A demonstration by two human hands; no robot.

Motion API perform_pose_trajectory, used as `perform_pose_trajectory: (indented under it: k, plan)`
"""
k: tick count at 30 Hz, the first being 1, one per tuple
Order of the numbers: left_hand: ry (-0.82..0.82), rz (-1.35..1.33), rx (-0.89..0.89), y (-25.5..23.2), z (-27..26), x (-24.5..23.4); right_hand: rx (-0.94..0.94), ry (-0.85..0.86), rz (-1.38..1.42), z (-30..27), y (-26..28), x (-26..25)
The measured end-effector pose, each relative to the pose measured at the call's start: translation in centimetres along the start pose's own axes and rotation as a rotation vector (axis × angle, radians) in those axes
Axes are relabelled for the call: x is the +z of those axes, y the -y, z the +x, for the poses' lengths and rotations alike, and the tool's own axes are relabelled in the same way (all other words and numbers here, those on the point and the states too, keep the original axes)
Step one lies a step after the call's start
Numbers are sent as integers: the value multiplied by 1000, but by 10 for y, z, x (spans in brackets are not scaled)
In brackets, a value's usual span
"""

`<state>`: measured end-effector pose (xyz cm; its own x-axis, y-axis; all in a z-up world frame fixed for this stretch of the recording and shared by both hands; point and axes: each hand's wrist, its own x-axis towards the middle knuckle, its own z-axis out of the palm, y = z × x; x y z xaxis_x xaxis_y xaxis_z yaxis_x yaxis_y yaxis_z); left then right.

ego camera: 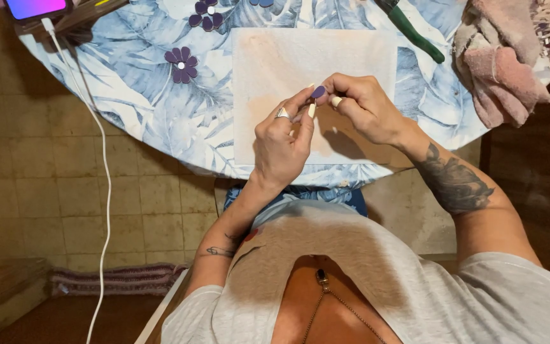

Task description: Sanding the edges of small mosaic tiles individually against a sheet of sandpaper on a table.

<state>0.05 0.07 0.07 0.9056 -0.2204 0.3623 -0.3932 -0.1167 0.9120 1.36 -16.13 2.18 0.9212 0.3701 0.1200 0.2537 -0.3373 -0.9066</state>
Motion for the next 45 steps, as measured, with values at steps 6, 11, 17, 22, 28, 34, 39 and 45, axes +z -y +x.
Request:
perform_pose_trajectory:
  k: [6,11,17,22,28,34,39,45]
  plan:
    - [-6,-20,-19,1,-1,-1,-8,1,-7,0,-13,2]
    - [-16,-19,-28,1,-1,-4,-9,11,-28,3,-13,4]
    - [-27,-24,-36,-2,-1,-9,-16,15,-36,5,-13,8]
    - [-38,-14,-50,0,-6,-11,-5,12,-56,7,-8,12]
    - [-44,-12,-75,4,-12,-11,7,17,-61,7,-3,15]
    - [-6,3,-53,2,-11,-15,23,38,-39,6,0,15]
    - [0,-4,-41,3,-11,-16,29,37,-26,6,3,14]
    - [-2,2,-35,6,-14,-12,31,44,-35,5,0,12]
